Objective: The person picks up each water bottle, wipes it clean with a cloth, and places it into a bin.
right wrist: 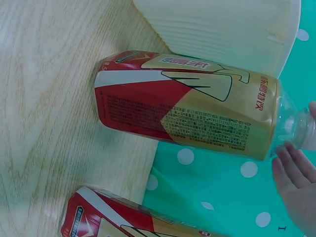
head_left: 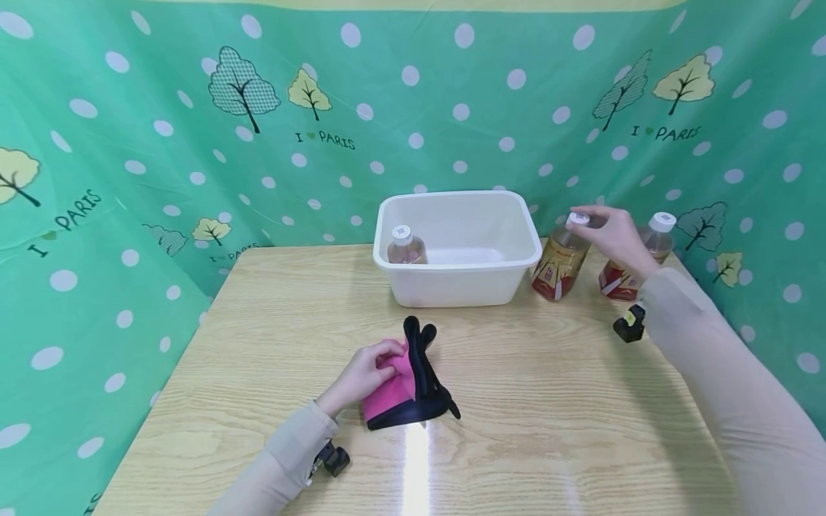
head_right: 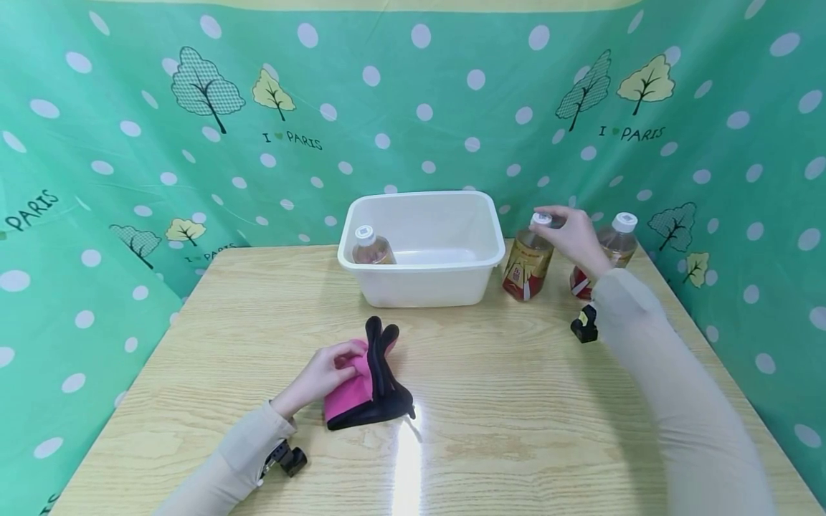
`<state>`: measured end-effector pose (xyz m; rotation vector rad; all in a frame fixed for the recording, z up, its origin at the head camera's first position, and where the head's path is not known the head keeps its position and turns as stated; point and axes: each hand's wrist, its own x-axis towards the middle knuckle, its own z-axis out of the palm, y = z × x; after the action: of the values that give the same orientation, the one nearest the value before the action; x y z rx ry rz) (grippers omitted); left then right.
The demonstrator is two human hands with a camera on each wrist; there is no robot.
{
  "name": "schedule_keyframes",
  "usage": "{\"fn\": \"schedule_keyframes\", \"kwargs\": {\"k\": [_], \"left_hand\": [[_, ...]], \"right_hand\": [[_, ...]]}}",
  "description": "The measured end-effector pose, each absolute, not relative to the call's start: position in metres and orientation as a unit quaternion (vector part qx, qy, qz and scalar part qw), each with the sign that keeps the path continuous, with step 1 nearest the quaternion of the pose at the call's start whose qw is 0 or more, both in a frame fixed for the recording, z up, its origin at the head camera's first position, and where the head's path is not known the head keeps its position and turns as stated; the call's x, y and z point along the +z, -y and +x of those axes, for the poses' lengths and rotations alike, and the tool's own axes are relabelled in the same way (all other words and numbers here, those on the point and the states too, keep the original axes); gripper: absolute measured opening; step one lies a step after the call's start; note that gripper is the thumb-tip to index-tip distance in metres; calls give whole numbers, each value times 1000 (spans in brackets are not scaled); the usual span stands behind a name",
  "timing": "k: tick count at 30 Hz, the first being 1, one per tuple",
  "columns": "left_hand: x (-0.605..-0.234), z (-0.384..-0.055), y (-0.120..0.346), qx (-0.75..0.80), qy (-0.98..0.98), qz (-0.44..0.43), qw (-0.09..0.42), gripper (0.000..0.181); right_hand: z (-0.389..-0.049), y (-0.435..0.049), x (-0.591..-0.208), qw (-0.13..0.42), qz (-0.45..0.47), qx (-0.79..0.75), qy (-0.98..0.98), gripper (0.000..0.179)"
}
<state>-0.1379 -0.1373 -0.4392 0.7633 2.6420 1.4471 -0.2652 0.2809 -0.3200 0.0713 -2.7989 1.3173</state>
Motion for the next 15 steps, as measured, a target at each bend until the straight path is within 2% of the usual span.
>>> {"fn": "schedule_keyframes", "kwargs": {"k": [15], "left_hand": [[-440, -137, 138, 470, -846, 252, 13, 27]], "right_hand": [[-264, -277, -323, 51, 16, 424, 904, 58]]}}
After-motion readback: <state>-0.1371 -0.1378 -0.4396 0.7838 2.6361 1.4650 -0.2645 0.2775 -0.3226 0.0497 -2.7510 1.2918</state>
